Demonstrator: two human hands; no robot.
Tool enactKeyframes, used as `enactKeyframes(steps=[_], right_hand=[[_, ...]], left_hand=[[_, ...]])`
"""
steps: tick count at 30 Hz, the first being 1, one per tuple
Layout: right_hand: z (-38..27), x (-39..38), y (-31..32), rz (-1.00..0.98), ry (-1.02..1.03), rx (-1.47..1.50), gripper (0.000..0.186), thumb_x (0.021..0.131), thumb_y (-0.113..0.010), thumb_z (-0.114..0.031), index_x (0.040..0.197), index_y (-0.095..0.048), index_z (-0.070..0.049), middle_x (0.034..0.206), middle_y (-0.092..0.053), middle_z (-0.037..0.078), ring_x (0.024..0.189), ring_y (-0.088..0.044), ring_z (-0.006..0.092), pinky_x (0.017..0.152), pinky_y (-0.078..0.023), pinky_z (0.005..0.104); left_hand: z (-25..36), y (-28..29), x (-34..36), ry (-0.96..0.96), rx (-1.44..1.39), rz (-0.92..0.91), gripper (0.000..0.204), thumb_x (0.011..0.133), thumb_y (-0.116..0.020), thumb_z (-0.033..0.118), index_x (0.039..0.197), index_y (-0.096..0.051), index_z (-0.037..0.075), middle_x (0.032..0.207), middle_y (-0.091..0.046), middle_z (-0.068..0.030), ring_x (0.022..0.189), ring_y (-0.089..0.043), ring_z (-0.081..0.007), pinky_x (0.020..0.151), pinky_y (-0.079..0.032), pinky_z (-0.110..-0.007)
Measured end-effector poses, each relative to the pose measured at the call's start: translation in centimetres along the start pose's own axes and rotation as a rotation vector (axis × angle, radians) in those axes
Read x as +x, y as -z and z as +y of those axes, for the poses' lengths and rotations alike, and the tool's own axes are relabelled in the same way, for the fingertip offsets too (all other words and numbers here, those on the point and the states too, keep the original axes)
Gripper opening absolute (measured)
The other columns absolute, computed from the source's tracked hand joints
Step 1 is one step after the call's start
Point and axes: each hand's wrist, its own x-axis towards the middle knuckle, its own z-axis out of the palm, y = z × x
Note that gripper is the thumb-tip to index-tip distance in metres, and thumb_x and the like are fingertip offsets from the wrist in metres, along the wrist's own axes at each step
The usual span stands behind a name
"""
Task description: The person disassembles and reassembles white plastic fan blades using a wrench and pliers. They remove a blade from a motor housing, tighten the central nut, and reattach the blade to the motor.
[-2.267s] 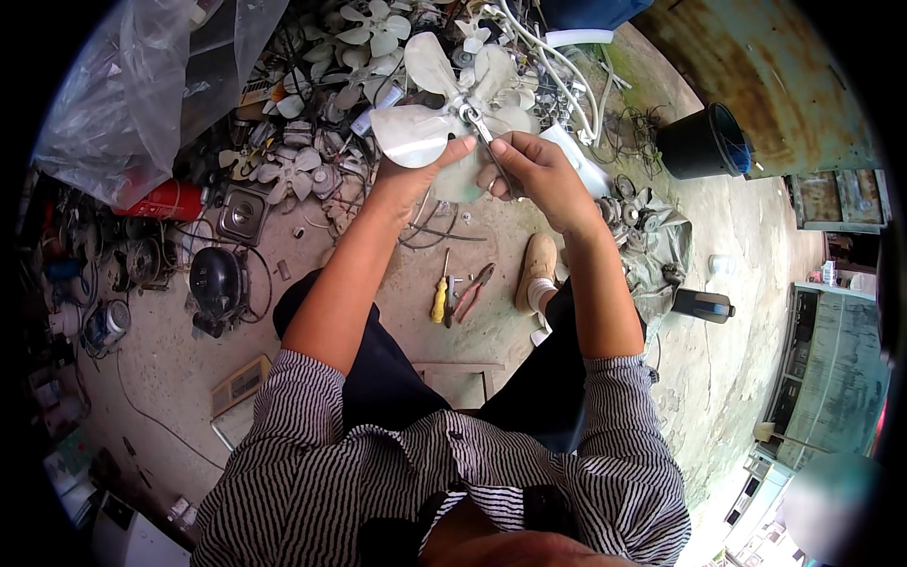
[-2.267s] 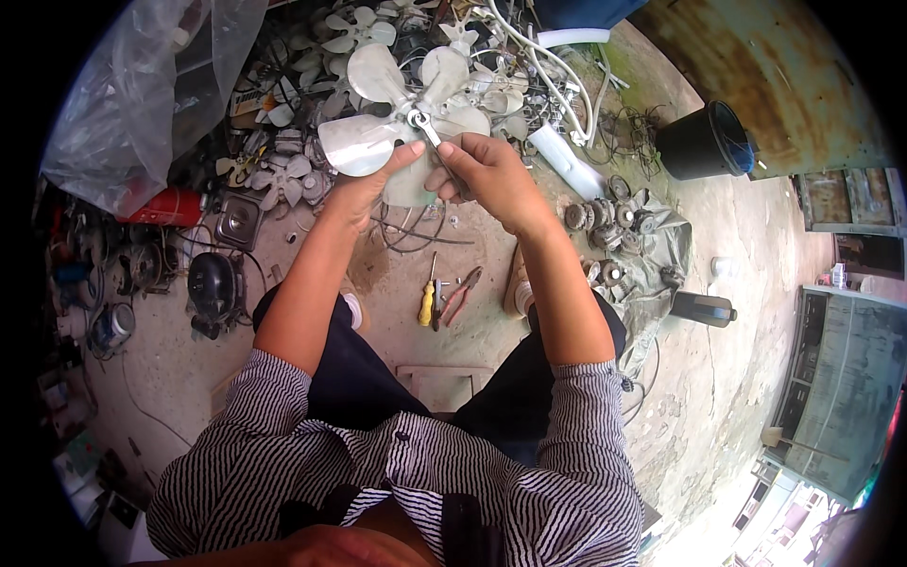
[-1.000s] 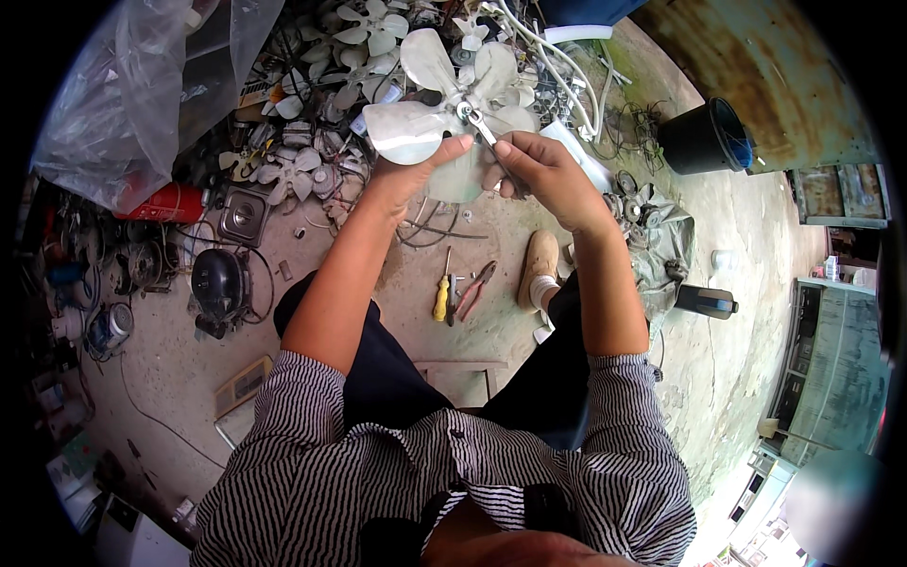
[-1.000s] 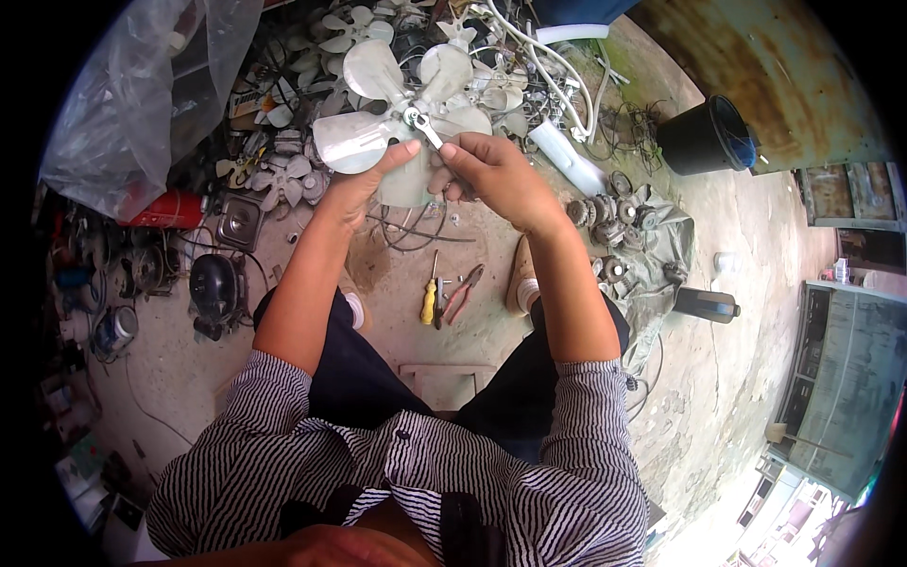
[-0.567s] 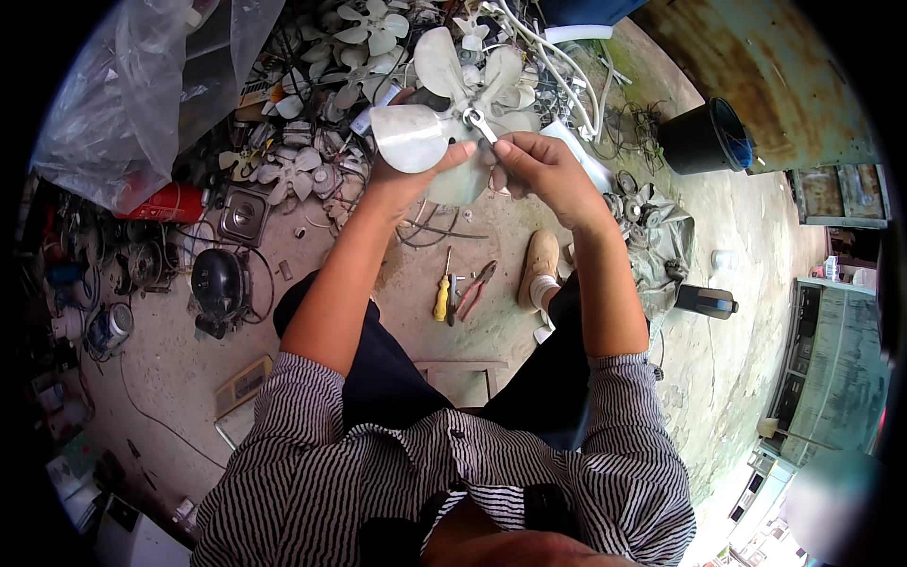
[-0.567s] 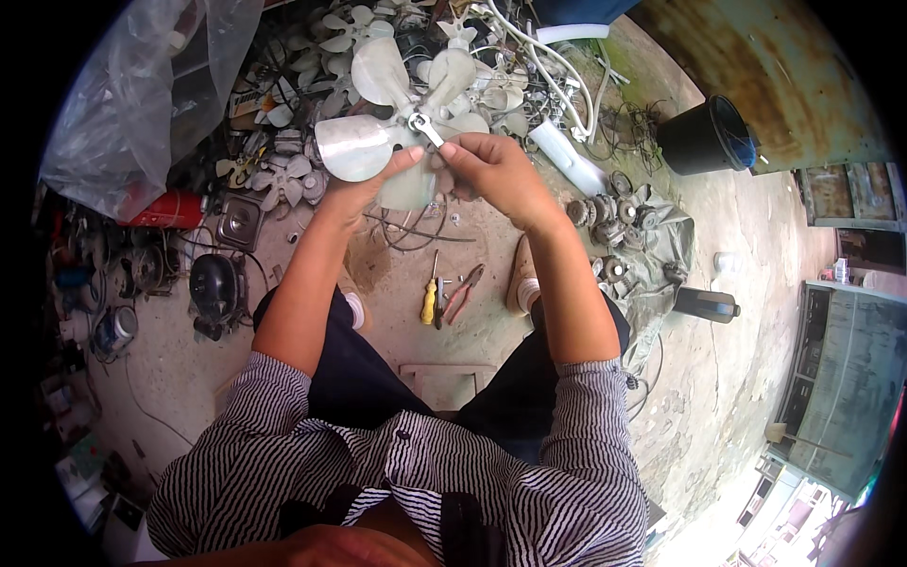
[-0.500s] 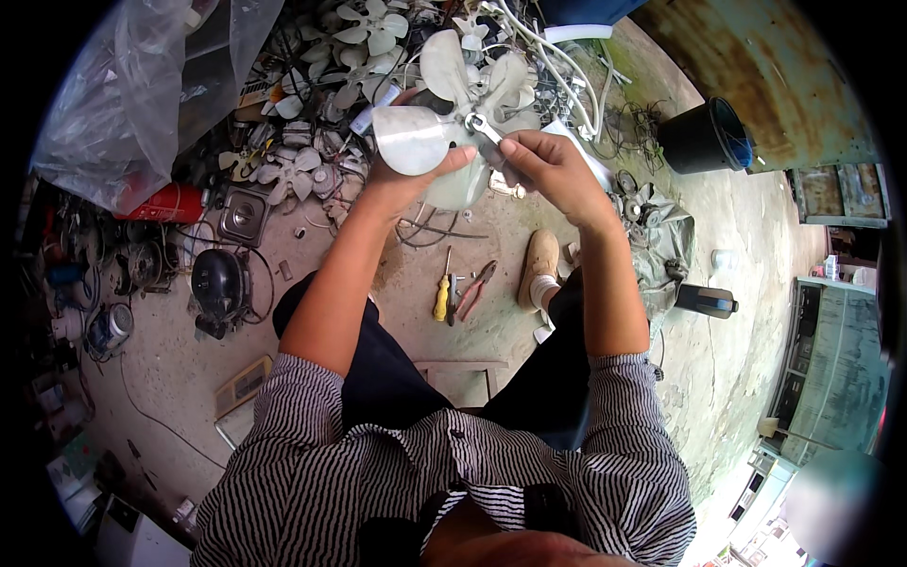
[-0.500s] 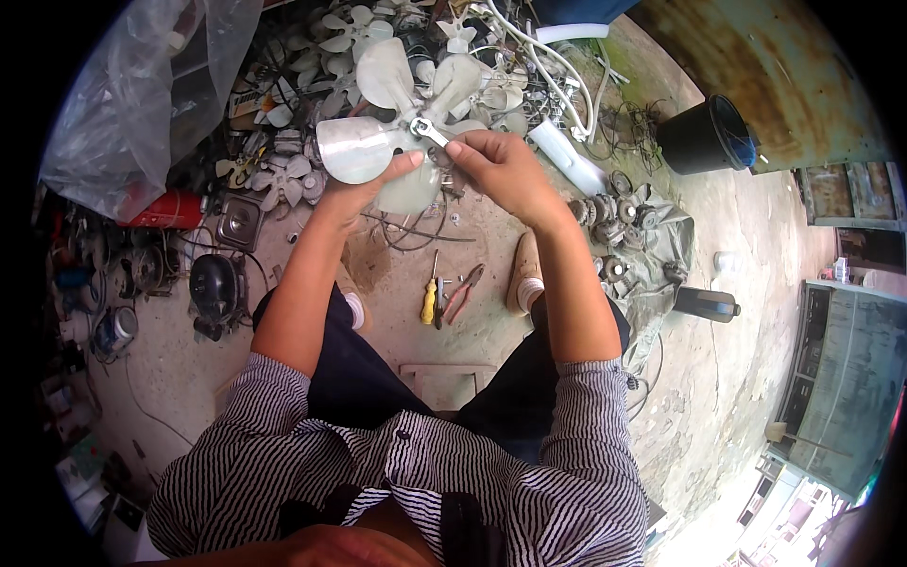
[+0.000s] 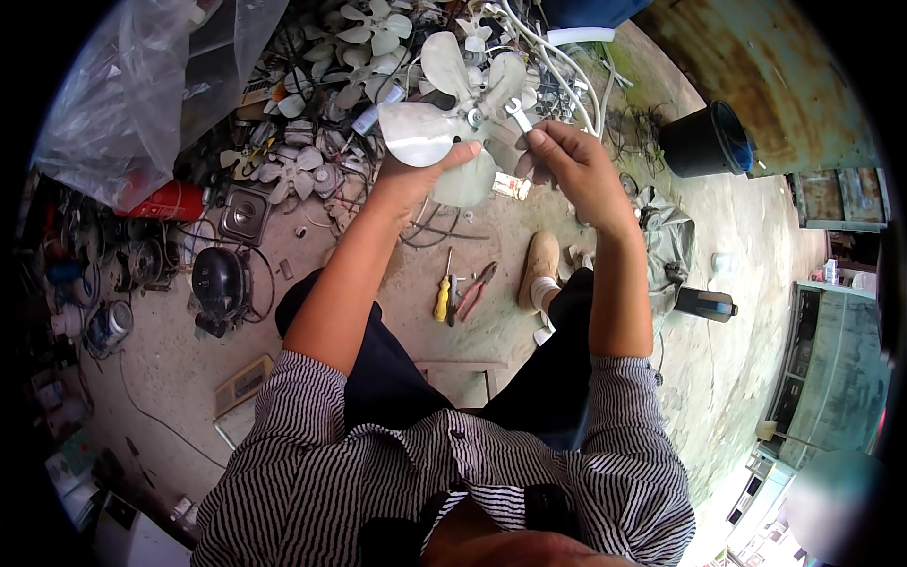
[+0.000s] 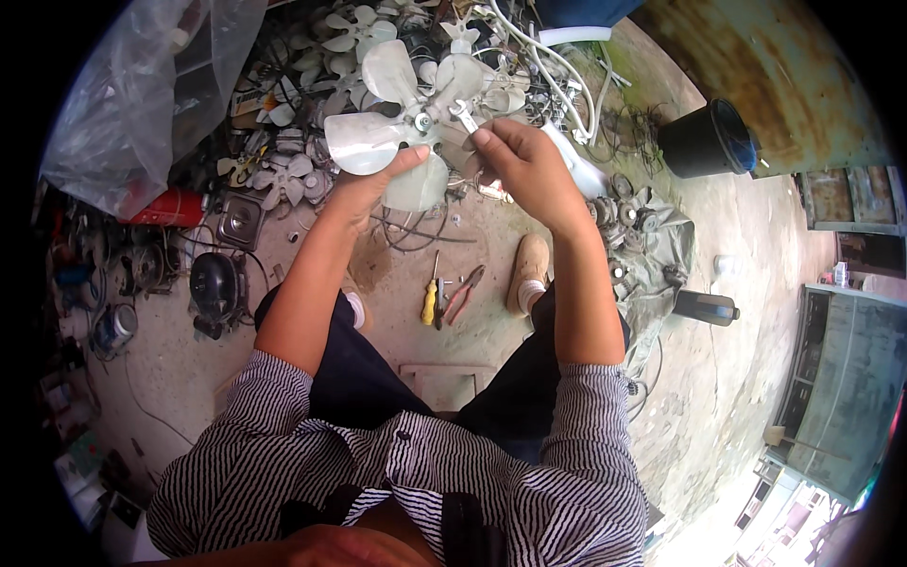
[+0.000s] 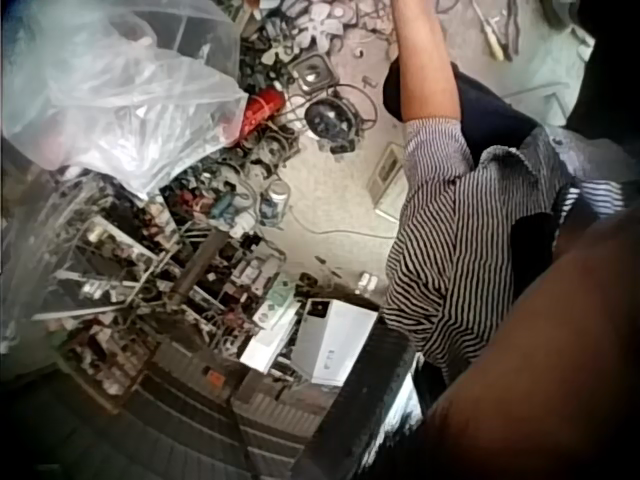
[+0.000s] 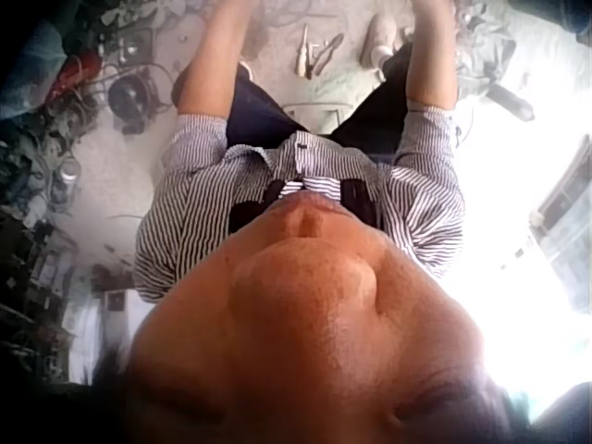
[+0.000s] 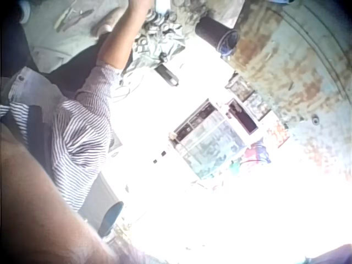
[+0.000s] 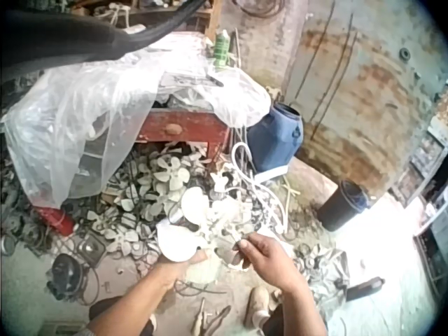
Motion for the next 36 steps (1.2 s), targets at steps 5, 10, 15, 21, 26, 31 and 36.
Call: enactKeyframes(steps=[5,10,15,21,26,31,36], right_hand=[[-0.4,0.0,-1.4,-0.119,-0.125,0.113,0.028,0.098,-0.047,-0.026,0.098,-0.062,-0.003,0.079,-0.067,0.002,0.065,-0.055,0.0063,0.061,-0.043,0.0206],[-0.2,0.1,-2.3,-0.176,-0.11,0.163,0.028,0.098,-0.049,-0.03,0.1,-0.062,-0.005,0.08,-0.066,0.001,0.067,-0.054,0.0045,0.062,-0.042,0.0182],[0.0,0.1,-2.7,-0.165,-0.131,0.224,0.028,0.098,-0.048,-0.029,0.1,-0.063,-0.005,0.081,-0.066,0.002,0.069,-0.055,0.0049,0.064,-0.043,0.0195],[0.2,0.1,-3.0,-0.164,-0.169,0.278,0.028,0.098,-0.049,-0.03,0.101,-0.063,-0.006,0.082,-0.066,0.002,0.069,-0.055,0.0056,0.066,-0.045,0.0206],[0.7,0.5,-1.8,-0.135,-0.162,0.112,0.029,0.096,-0.052,-0.03,0.098,-0.065,-0.005,0.077,-0.063,-0.001,0.068,-0.052,0.0053,0.064,-0.044,0.0218],[0.7,0.1,-0.5,0.064,0.011,-0.287,0.029,0.093,-0.059,-0.024,0.102,-0.065,0.003,0.074,-0.06,-0.002,0.065,-0.048,0.0067,0.062,-0.041,0.0228],[-1.2,-0.7,-0.3,0.173,0.073,-0.493,0.025,0.093,-0.057,-0.023,0.095,-0.066,0.0,0.071,-0.063,0.003,0.064,-0.052,0.0092,0.06,-0.043,0.0259]], left_hand=[[0.3,0.2,-0.2,0.002,-0.026,-0.011,0.057,0.069,-0.083,0.029,0.114,-0.056,0.005,0.108,-0.06,-0.0059,0.1,-0.056,-0.0166,0.088,-0.045,-0.031],[0.3,0.2,-0.3,-0.025,-0.048,0.003,0.055,0.069,-0.083,0.029,0.112,-0.058,0.005,0.107,-0.061,-0.0058,0.098,-0.057,-0.0162,0.086,-0.046,-0.031],[-0.2,0.4,0.1,-0.015,-0.03,-0.018,0.052,0.069,-0.082,0.018,0.111,-0.053,0.004,0.105,-0.059,-0.0056,0.097,-0.057,-0.0157,0.085,-0.047,-0.03],[-0.5,0.2,0.2,-0.033,0.0,-0.038,0.062,0.069,-0.083,0.017,0.118,-0.048,0.003,0.105,-0.058,-0.0056,0.098,-0.056,-0.0153,0.083,-0.048,-0.029],[-0.8,0.6,0.5,-0.146,0.063,-0.021,0.083,0.067,-0.084,0.018,0.131,-0.034,0.0,0.108,-0.056,-0.0068,0.1,-0.054,-0.0156,0.086,-0.047,-0.03],[-0.5,0.7,0.2,-0.289,0.203,-0.049,0.089,0.065,-0.085,0.02,0.132,-0.031,0.0,0.108,-0.056,-0.0072,0.1,-0.054,-0.0171,0.089,-0.046,-0.031],[-0.7,0.2,0.0,-0.149,0.215,-0.036,0.088,0.065,-0.085,0.019,0.132,-0.031,0.001,0.107,-0.057,-0.0065,0.1,-0.055,-0.0166,0.088,-0.047,-0.031]])
